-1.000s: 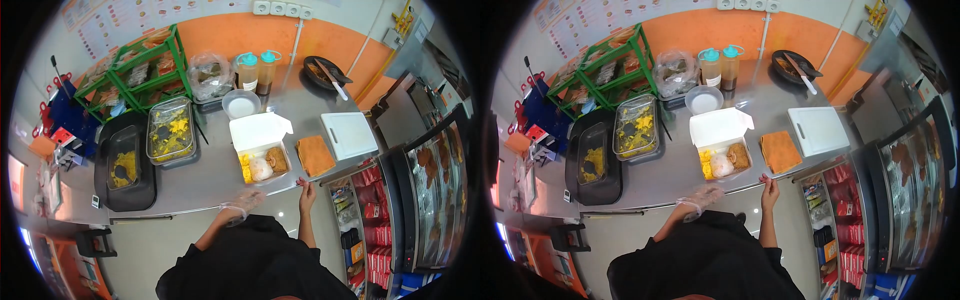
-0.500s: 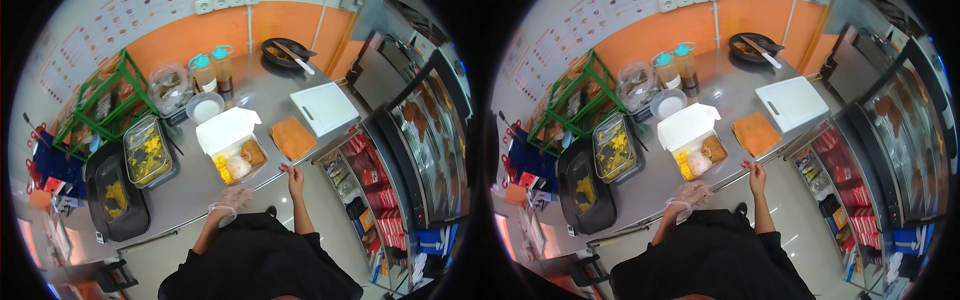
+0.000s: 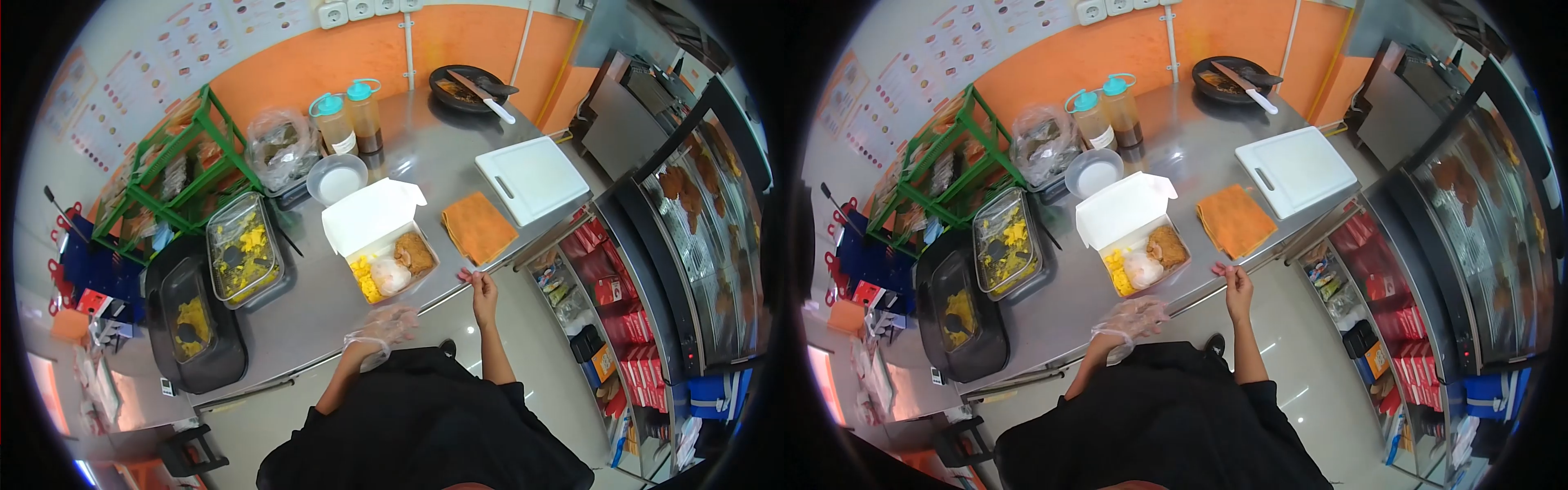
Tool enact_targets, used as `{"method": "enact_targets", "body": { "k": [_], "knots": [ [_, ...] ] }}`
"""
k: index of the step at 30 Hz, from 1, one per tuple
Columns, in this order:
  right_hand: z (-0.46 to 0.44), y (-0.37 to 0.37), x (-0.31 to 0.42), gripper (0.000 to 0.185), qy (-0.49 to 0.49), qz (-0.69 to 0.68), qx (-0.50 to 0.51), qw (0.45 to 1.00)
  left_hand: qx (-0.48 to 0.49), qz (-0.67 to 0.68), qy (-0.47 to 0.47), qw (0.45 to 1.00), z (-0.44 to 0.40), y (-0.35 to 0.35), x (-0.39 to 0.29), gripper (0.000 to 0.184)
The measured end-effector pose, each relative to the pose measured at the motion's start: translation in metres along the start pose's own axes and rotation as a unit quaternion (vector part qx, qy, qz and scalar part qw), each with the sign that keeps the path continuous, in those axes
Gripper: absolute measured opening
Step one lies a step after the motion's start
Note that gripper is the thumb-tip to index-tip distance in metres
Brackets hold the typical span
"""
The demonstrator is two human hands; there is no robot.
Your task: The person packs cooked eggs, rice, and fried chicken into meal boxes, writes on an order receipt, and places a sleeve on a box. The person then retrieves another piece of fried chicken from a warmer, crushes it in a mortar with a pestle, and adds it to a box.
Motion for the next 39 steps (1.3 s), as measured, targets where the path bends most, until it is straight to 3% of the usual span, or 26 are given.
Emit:
{"method": "enact_targets", "body": {
  "k": [6,7,8,9,11,12,13,14,16,17,18,19,20,21,22,25,27,29,30,31,32,33,35,37,39],
  "knots": [
    [0.0,-0.015,-0.007,0.025,-0.02,-0.025,-0.027,0.999,-0.025,0.073,0.01,0.997,-0.005,-0.006,0.038,0.044],
    [0.001,-0.022,-0.015,0.021,0.063,-0.208,-0.005,0.976,-0.006,0.078,0.011,0.997,-0.007,-0.001,0.042,0.044],
    [0.005,-0.033,-0.02,0.018,0.128,-0.389,0.022,0.912,0.02,0.076,0.015,0.997,-0.012,0.005,0.043,0.044],
    [0.015,-0.053,-0.023,0.018,0.096,-0.397,-0.012,0.913,0.052,0.065,0.016,0.996,-0.017,0.013,0.038,0.044],
    [0.062,-0.092,-0.058,0.024,0.204,-0.33,-0.118,0.914,0.108,0.061,0.007,0.992,-0.025,0.032,0.032,0.042],
    [0.097,-0.124,-0.094,0.034,0.265,-0.208,-0.192,0.922,0.13,0.068,-0.007,0.989,-0.029,0.041,0.031,0.041],
    [0.141,-0.154,-0.11,0.04,0.346,0.043,-0.237,0.907,0.152,0.075,-0.024,0.985,-0.038,0.048,0.028,0.04],
    [0.201,-0.205,-0.177,0.047,0.334,0.286,-0.204,0.875,0.183,0.057,-0.022,0.981,-0.051,0.056,0.024,0.04],
    [0.329,-0.244,-0.207,0.059,0.468,0.37,-0.288,0.749,0.231,0.031,-0.059,0.971,-0.068,0.079,0.03,0.04],
    [0.384,-0.245,-0.185,0.052,0.576,0.278,-0.32,0.699,0.255,0.008,-0.059,0.965,-0.078,0.088,0.03,0.037],
    [0.42,-0.248,-0.171,0.044,0.598,0.446,-0.096,0.659,0.267,0.013,-0.064,0.962,-0.085,0.095,0.027,0.037],
    [0.453,-0.237,-0.142,0.03,0.602,0.424,-0.237,0.633,0.27,0.005,-0.052,0.962,-0.089,0.101,0.023,0.037],
    [0.528,-0.263,-0.203,0.023,0.529,0.427,-0.34,0.65,0.268,-0.002,-0.036,0.963,-0.094,0.112,0.015,0.037],
    [0.51,-0.246,-0.136,0.024,0.634,0.268,-0.408,0.599,0.267,0.005,-0.04,0.963,-0.095,0.124,0.011,0.037],
    [0.503,-0.263,-0.133,0.03,0.683,0.301,-0.318,0.585,0.228,0.019,-0.057,0.972,-0.098,0.133,0.008,0.038],
    [0.457,-0.395,-0.211,0.032,0.637,0.329,-0.198,0.669,0.15,0.069,-0.065,0.984,-0.116,0.172,0.001,0.037],
    [0.325,-0.489,-0.222,0.046,0.613,0.5,-0.075,0.608,0.125,0.118,-0.147,0.974,-0.147,0.212,0.039,0.037],
    [0.184,-0.579,-0.207,0.054,0.521,0.53,-0.117,0.659,0.07,0.098,-0.2,0.972,-0.175,0.262,0.035,0.037],
    [0.123,-0.621,-0.206,0.049,0.477,0.563,-0.195,0.646,0.026,0.069,-0.258,0.963,-0.178,0.28,0.036,0.037],
    [0.057,-0.651,-0.174,0.04,0.409,0.541,-0.288,0.676,0.024,0.067,-0.269,0.961,-0.19,0.301,0.039,0.037],
    [0.0,-0.642,-0.113,0.037,0.322,0.435,-0.519,0.662,0.05,0.111,-0.296,0.947,-0.205,0.323,0.043,0.038],
    [-0.04,-0.665,-0.101,0.053,0.295,0.405,-0.541,0.676,0.074,0.157,-0.323,0.93,-0.217,0.345,0.044,0.039],
    [-0.113,-0.678,-0.069,0.068,0.386,0.474,-0.494,0.618,0.089,0.124,-0.314,0.937,-0.226,0.376,0.021,0.039],
    [-0.155,-0.684,-0.063,0.062,0.404,0.528,-0.442,0.603,0.106,0.09,-0.295,0.945,-0.233,0.39,-0.005,0.041],
    [-0.181,-0.68,-0.068,0.056,0.357,0.576,-0.404,0.615,0.086,0.104,-0.29,0.947,-0.237,0.398,-0.004,0.042]
  ]
}}
Point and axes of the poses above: each hand's wrist, its own z-axis away from the middle knuckle, its own y-axis out of the palm, x = y × z, the point moved 3 cm from there along -z, towards the middle knuckle, and after that the axes turned 9 degrees about -z, right-handed, at the moved point
